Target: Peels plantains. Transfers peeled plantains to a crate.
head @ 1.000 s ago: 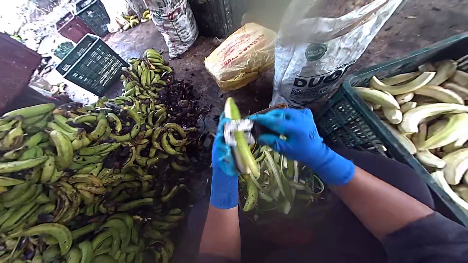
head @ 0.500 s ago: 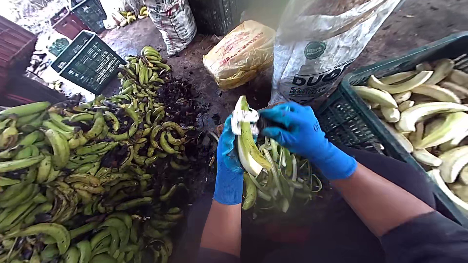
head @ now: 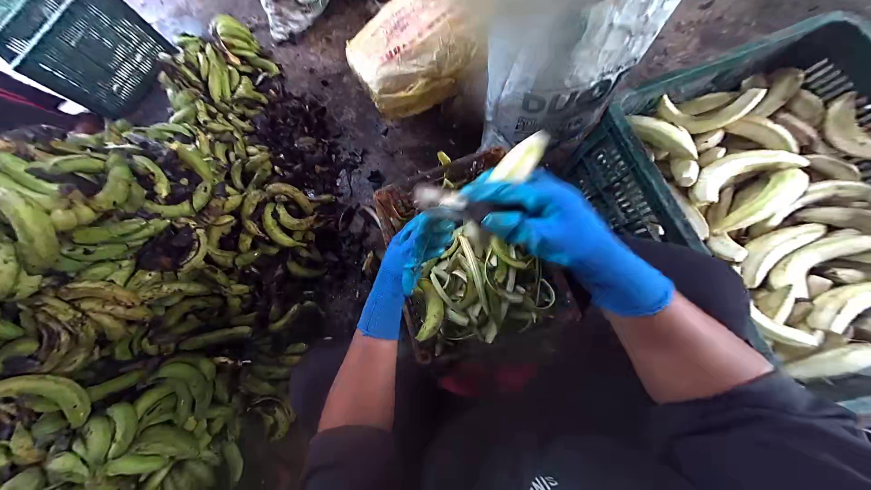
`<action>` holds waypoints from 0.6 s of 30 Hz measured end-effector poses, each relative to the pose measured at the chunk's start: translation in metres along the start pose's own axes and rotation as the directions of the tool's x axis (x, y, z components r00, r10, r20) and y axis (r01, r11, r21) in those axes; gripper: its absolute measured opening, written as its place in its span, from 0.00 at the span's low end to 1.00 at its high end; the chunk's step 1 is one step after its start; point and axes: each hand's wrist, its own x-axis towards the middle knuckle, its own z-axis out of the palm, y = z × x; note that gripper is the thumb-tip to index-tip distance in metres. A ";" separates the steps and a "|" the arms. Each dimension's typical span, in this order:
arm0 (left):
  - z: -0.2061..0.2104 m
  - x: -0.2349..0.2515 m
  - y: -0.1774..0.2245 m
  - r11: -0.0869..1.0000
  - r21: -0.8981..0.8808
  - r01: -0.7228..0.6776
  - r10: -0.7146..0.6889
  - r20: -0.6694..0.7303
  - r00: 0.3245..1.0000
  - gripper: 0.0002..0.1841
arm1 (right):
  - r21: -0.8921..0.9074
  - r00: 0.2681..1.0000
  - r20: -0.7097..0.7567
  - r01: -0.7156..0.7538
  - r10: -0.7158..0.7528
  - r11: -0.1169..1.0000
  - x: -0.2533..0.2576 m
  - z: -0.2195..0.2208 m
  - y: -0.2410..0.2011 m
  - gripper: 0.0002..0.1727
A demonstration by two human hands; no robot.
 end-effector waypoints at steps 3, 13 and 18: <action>-0.006 -0.025 -0.033 0.682 0.703 0.200 -0.170 -0.114 0.979 0.25 | -0.483 0.916 -0.401 -0.204 -0.008 0.851 -0.008 -0.070 0.025 0.29; 0.023 -0.062 -0.088 -0.137 0.981 0.135 -0.418 -0.181 0.890 0.34 | -0.172 0.733 -0.673 -0.024 -0.099 0.985 -0.007 -0.073 0.029 0.25; -0.052 -0.060 -0.023 0.677 0.733 0.069 -0.252 0.143 0.957 0.27 | -0.107 0.815 -0.562 0.097 -0.141 0.989 -0.006 -0.058 0.023 0.27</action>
